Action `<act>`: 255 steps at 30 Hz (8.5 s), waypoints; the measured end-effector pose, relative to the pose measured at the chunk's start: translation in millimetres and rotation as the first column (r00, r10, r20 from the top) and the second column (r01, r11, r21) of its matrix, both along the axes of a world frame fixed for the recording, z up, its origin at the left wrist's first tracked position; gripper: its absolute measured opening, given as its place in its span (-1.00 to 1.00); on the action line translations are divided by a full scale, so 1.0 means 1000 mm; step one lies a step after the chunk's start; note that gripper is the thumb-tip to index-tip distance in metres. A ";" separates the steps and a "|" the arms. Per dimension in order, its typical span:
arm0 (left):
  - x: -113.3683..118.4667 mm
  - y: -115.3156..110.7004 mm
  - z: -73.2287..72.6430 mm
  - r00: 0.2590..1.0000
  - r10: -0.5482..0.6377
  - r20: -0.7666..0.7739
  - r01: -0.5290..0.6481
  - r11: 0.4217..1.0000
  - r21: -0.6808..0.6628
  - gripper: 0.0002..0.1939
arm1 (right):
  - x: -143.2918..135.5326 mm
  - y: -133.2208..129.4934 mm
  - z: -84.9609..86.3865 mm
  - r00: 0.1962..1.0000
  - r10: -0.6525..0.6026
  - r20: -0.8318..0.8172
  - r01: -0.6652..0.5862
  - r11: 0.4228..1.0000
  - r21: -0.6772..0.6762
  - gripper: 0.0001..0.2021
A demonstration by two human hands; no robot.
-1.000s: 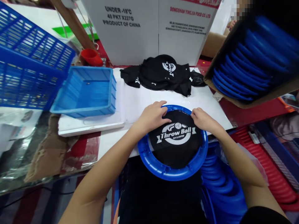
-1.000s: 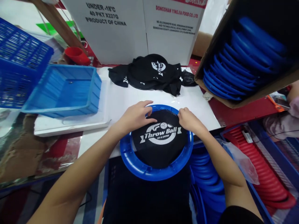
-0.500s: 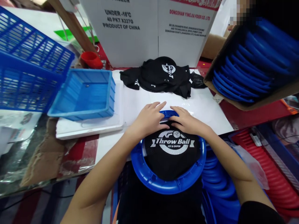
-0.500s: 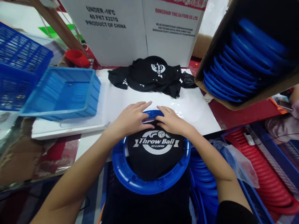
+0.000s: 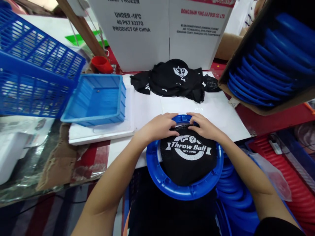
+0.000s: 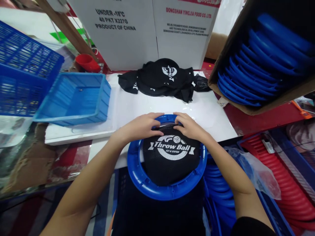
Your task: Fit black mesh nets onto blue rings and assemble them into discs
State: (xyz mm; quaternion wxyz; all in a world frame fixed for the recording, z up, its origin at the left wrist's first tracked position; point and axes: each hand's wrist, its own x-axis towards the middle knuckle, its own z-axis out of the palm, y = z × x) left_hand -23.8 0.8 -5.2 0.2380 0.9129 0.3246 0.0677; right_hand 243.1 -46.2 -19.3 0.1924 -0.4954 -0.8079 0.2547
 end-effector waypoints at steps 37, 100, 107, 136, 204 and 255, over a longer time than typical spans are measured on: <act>0.000 0.022 -0.009 0.865 0.391 0.314 -0.219 0.858 -0.465 -0.82 | 0.026 0.035 -0.010 0.938 -0.061 -0.341 -0.016 0.975 -0.220 -0.75; 0.012 0.023 -0.011 0.820 0.540 0.190 -0.346 0.732 -0.587 -0.80 | -0.015 0.078 0.022 0.960 0.239 -0.149 -0.270 0.929 -0.251 -0.76; 0.008 0.026 -0.010 0.851 0.475 0.223 -0.281 0.772 -0.570 -0.82 | -0.015 0.075 0.004 0.954 0.172 -0.247 -0.232 0.943 -0.239 -0.70; 0.002 0.031 -0.010 0.912 0.345 0.221 -0.230 0.877 -0.421 -0.83 | -0.010 0.081 -0.002 0.956 0.156 -0.247 -0.224 0.936 -0.273 -0.82; 0.016 0.016 -0.007 0.937 0.310 0.162 -0.216 0.877 -0.428 -0.82 | -0.035 0.043 -0.006 0.956 0.191 -0.221 -0.222 0.967 -0.122 -0.85; 0.020 0.010 -0.011 0.948 0.278 0.153 -0.227 0.931 -0.286 -0.84 | -0.037 0.031 -0.003 0.975 0.065 -0.213 -0.087 0.991 -0.098 -0.86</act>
